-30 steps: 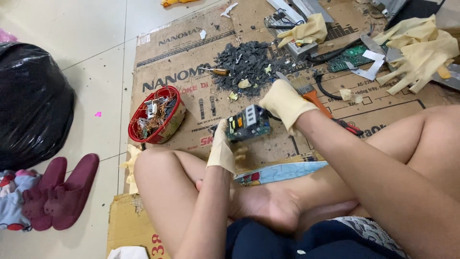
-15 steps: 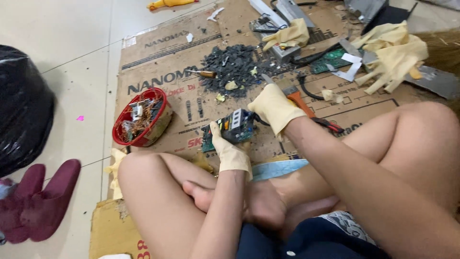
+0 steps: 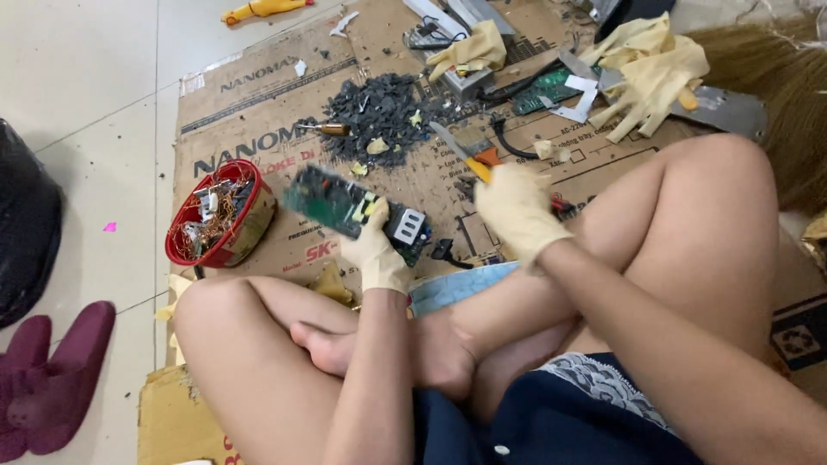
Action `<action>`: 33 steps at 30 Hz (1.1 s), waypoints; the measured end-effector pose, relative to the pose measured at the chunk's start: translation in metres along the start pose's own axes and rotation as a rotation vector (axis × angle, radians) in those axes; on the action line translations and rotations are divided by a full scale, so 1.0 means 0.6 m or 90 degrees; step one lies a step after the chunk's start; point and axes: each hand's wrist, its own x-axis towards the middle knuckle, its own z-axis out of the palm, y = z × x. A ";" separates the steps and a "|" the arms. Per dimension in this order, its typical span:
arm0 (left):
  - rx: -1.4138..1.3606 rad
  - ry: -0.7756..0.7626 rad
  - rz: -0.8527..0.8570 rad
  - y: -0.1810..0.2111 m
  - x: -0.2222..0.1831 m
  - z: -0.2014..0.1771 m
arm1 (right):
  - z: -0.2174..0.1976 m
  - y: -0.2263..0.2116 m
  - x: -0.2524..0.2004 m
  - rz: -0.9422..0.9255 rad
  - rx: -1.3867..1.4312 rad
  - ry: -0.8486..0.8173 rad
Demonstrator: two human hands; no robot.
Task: Removing electronic components from a circuit board using pliers while sitting on the floor.
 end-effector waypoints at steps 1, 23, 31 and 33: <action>0.004 -0.002 0.004 -0.020 0.022 -0.002 | -0.003 0.010 -0.015 0.001 0.006 -0.002; -0.083 0.035 -0.198 -0.014 0.087 -0.032 | 0.113 0.047 0.079 0.265 -0.079 -0.078; -0.123 0.008 -0.146 -0.013 0.114 -0.076 | 0.076 0.018 0.063 0.259 -0.069 -0.018; -0.153 0.003 -0.164 -0.015 0.113 -0.086 | 0.103 0.021 0.072 0.235 -0.067 0.046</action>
